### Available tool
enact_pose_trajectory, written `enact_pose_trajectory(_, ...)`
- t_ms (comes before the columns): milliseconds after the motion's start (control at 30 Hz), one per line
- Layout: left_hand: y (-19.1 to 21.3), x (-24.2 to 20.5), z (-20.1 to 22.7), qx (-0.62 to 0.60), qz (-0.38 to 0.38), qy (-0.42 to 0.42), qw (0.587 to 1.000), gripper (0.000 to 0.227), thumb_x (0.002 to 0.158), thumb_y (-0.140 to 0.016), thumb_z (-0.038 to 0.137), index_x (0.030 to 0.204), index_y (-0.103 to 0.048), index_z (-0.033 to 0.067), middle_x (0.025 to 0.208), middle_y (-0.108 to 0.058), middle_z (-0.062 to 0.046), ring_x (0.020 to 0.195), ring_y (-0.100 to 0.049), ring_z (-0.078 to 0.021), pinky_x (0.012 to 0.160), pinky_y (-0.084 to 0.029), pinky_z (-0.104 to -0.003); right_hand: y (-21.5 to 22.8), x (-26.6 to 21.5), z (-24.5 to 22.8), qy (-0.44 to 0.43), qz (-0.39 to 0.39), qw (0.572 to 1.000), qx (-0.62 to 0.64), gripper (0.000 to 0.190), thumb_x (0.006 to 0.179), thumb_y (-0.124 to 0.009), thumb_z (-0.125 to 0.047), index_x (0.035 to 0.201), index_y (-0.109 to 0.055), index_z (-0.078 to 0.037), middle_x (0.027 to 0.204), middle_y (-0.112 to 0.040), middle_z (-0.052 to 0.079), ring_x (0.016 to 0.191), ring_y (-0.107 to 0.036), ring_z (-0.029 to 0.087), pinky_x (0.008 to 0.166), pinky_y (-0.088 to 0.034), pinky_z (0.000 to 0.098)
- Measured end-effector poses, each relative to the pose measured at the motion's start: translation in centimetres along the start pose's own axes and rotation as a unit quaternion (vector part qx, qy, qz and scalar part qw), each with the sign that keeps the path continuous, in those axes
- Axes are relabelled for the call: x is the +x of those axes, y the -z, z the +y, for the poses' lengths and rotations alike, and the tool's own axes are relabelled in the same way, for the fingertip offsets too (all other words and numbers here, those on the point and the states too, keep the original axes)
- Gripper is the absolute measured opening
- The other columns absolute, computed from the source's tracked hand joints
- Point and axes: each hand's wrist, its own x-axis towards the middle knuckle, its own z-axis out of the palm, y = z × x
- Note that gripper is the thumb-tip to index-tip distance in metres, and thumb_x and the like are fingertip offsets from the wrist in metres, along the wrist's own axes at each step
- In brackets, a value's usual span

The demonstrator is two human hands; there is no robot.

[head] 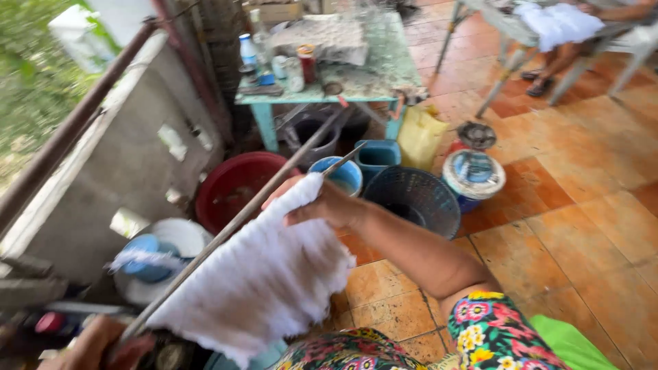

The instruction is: The person untangles a large bundle of white cotton wicks and then ties individual wicks into loops at a workstation.

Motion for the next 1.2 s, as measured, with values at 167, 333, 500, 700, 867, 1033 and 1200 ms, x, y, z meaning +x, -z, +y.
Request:
enact_pose_trajectory(167,7.3,0.7,6.4,-0.118,-0.061,-0.104,0.986,0.032,0.087,-0.067,0.047,0.097,-0.053,0.0205,0.068,-0.069,-0.013,0.067,-0.057,-0.0385,0.064,-0.051,-0.042,0.6,3.2,-0.2,-0.007,-0.041,0.993,-0.110,0.051,0.073,-0.090,-0.024,0.118,-0.070,-0.011,0.115,-0.074,0.007,0.112,-0.071,0.020,0.097,-0.062,0.0337)
enact_pose_trajectory(333,11.5,0.8,8.3,-0.198,-0.068,-0.038,0.977,0.037,0.089,-0.077,0.035,0.090,-0.047,0.0137,0.067,-0.062,-0.006,0.066,-0.048,-0.0184,0.065,-0.045,-0.034,1.8,7.0,-1.4,0.029,-0.089,0.993,-0.073,0.049,0.077,-0.088,-0.026,0.119,-0.070,-0.008,0.124,-0.074,0.011,0.117,-0.070,0.021,0.101,-0.059,0.0357)
enact_pose_trajectory(500,14.8,-0.1,7.6,-0.174,-0.033,0.016,0.984,0.041,0.090,-0.076,0.038,0.084,-0.043,0.0125,0.065,-0.057,-0.009,0.066,-0.046,-0.0240,0.064,-0.039,-0.040,2.9,9.0,0.6,-0.056,-0.065,0.995,-0.052,0.047,0.076,-0.087,-0.015,0.119,-0.070,-0.008,0.108,-0.075,0.005,0.103,-0.072,0.018,0.089,-0.064,0.0357)
enact_pose_trajectory(700,14.3,-2.2,5.9,-0.207,0.028,0.061,0.976,0.045,0.095,-0.076,0.030,0.082,-0.037,0.0114,0.070,-0.046,-0.007,0.071,-0.033,-0.0211,0.062,-0.032,-0.040,1.7,11.1,6.1,0.035,0.069,0.997,0.029,0.085,0.084,-0.079,-0.043,0.147,-0.041,-0.002,0.127,-0.064,0.016,0.115,-0.064,0.025,0.098,-0.054,0.0390)
enact_pose_trajectory(867,15.2,-4.5,5.9,-0.229,0.069,0.143,0.960,0.032,0.093,-0.075,0.028,0.084,-0.047,0.0147,0.074,-0.054,-0.003,0.074,-0.042,-0.0195,0.067,-0.035,-0.038,-5.3,6.1,9.7,0.234,0.218,0.944,-0.086,0.009,0.100,-0.066,-0.017,0.105,-0.062,-0.010,0.105,-0.063,0.008,0.101,-0.062,0.020,0.093,-0.051,0.0325)
enact_pose_trajectory(1033,16.2,-7.0,7.0,-0.256,0.090,0.204,0.941,0.031,0.091,-0.077,0.026,0.083,-0.049,0.0169,0.071,-0.052,0.001,0.073,-0.041,-0.0160,0.069,-0.036,-0.033,-13.3,4.8,15.5,0.321,0.042,0.934,-0.148,0.007,0.097,-0.070,-0.006,0.104,-0.073,-0.005,0.104,-0.074,0.012,0.099,-0.070,0.027,0.091,-0.057,0.0380)
enact_pose_trajectory(1200,17.8,-9.8,7.3,-0.237,0.121,0.269,0.926,0.033,0.096,-0.075,0.025,0.085,-0.046,0.0137,0.075,-0.068,-0.002,0.071,-0.051,-0.0156,0.069,-0.041,-0.036,-18.2,1.8,24.8,0.254,-0.277,0.781,-0.499,0.116,0.074,-0.086,-0.043,0.166,-0.019,-0.018,0.166,-0.025,0.025,0.151,-0.027,0.047,0.111,-0.030,0.0637)
